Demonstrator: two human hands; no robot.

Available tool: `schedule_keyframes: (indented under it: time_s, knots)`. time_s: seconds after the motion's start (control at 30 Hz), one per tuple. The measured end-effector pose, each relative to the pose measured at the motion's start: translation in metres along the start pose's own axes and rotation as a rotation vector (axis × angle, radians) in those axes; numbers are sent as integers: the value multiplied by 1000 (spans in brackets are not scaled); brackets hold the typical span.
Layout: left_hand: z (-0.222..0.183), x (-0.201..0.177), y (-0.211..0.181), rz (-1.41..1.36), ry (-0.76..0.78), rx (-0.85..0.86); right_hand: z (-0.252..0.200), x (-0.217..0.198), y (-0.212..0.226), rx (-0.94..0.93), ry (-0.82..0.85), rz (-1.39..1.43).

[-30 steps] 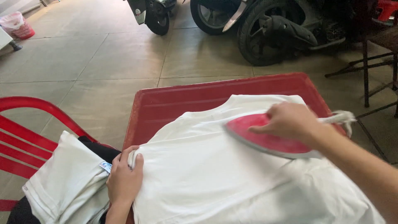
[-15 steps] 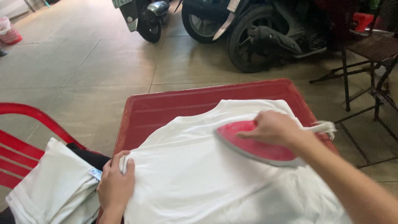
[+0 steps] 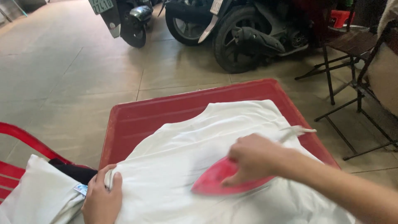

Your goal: The person irons a white shirt laid out on a red ironing board using a pink electric iron. They move the iron back and forth across the fabric, occasionally pausing to adjust the shirt's position with their left hand.

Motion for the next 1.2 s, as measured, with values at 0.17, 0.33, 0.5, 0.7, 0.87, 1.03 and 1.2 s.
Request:
schedule_keyframes:
  time_s: [0.17,0.33,0.5,0.7,0.87,1.03,1.2]
  knots:
    - [-2,0,-3,23,18,-41,-26,0,-78,458,197,141]
    - [4,2,2,22,-18,-13,-42,16,-137,785,197,308]
    - [13,5,10,-5,-104,105,-28,16,-145,681,125,208]
    - [37,23,46,19,-239,409,-1,15,-151,479,7,87]
    - [28,14,35,-3,-224,282,-13,10,-140,447,2,139]
    - [5,1,7,24,-83,123,-32,20,-123,370,69,100]
    - [-5,-1,-4,-17,-22,39,-51,38,-125,433,125,79]
Point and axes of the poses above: each hand's wrist, its own z-axis towards the middle knuckle, its own x-axis out of the palm, y = z × x, the point moved 8 cm from there along z, towards the middle knuckle, and after that the axes turned 13 degrees about -z, right-handed, at the moved point
